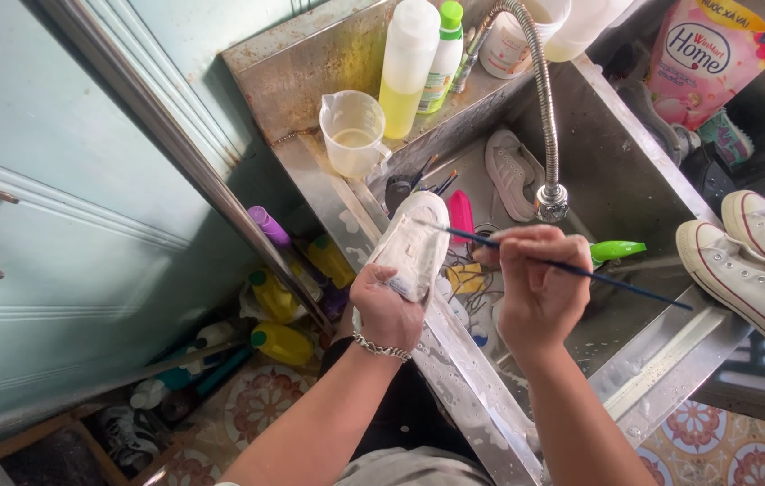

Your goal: The person cleans a white sneaker in a sink using a small brush and a cleaning solution. They repeatedly dip the brush into a plastic cup containing liquid and scrub the shoe's surface, including the toe, sides, and laces. The person rinses the brush under the tap and continues scrubbing different areas of the shoe.

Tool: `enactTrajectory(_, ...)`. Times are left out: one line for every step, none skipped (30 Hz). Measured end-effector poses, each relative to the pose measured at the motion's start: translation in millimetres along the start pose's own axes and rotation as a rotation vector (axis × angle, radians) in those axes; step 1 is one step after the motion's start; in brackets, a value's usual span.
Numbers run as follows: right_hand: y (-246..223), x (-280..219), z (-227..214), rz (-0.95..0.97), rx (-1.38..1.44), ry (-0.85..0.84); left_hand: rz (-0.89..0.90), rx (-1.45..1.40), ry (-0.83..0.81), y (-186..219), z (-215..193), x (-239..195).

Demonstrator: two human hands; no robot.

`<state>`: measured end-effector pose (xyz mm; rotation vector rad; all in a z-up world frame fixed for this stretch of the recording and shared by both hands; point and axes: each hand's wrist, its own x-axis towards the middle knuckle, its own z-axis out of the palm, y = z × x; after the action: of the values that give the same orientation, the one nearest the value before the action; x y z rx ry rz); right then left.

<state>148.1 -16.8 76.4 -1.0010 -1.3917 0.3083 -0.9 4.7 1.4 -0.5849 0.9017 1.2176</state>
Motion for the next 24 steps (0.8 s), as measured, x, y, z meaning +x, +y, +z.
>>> enactTrajectory(12, 12, 14, -0.009, 0.005, 0.002, 0.006, -0.001, -0.009, 0, -4, 8)
enactTrajectory(23, 25, 28, -0.003, 0.026, 0.036, -0.026, 0.009, -0.014, 0, -8, 15)
enactTrajectory(33, 36, 40, 0.007, 0.045, 0.067, -0.06, 0.018, -0.014, -2, -15, 22)
enactTrajectory(50, 44, 57, 0.003, 0.049, 0.067, -0.056, 0.017, -0.018, -5, -17, 22)
enactTrajectory(67, 54, 74, 0.02, 0.058, 0.07, -0.029, 0.01, -0.006, -7, -17, 24)
enactTrajectory(84, 64, 91, 0.038, 0.068, 0.073, -0.001, 0.003, 0.007, -10, -17, 25)
enactTrajectory(97, 71, 102, 0.034, 0.073, 0.071, 0.004, 0.0, 0.003, -10, -16, 24)
enactTrajectory(111, 77, 113, 0.059, -0.082, -0.018, 0.006, -0.01, -0.007, -10, -14, 23)
enactTrajectory(124, 82, 125, 0.086, -0.236, -0.109, 0.008, -0.022, -0.014, -10, -14, 21)
enactTrajectory(138, 86, 135, 0.083, -0.23, -0.111, 0.014, -0.026, -0.016, -9, -12, 19)
enactTrajectory(151, 91, 145, 0.014, -0.318, -0.215, -0.001, -0.037, -0.018, -9, -10, 17)
enactTrajectory(165, 95, 155, -0.057, -0.406, -0.318, -0.016, -0.048, -0.02, -8, -7, 16)
enactTrajectory(170, 95, 160, -0.059, -0.403, -0.319, -0.013, -0.049, -0.021, -5, 0, 6)
enactTrajectory(175, 95, 164, -0.017, -0.44, -0.37, -0.007, -0.053, -0.024, -2, 8, -3)
enactTrajectory(181, 93, 167, 0.028, -0.481, -0.422, -0.005, -0.056, -0.025, 0, 14, -13)
enactTrajectory(173, 94, 165, 0.028, -0.482, -0.424, -0.006, -0.057, -0.023, -1, 12, -10)
enactTrajectory(165, 95, 162, 0.144, -0.437, -0.396, -0.004, -0.06, -0.011, -3, 9, -8)
enactTrajectory(157, 95, 159, 0.259, -0.39, -0.366, -0.003, -0.063, 0.002, -5, 6, -6)
enactTrajectory(145, 96, 147, 0.264, -0.393, -0.366, -0.006, -0.061, 0.005, -5, 3, -2)
enactTrajectory(132, 96, 135, 0.313, -0.333, -0.247, -0.009, -0.061, -0.007, -6, 0, 2)
enactTrajectory(120, 96, 123, 0.364, -0.273, -0.126, -0.014, -0.058, -0.016, -7, -4, 5)
enactTrajectory(109, 95, 107, 0.371, -0.278, -0.125, -0.019, -0.055, -0.009, -6, 7, -3)
enactTrajectory(96, 91, 90, 0.364, -0.097, -0.051, 0.013, -0.083, -0.036, -6, 15, -12)
enactTrajectory(83, 88, 72, 0.354, 0.082, 0.026, 0.046, -0.111, -0.063, -6, 23, -22)
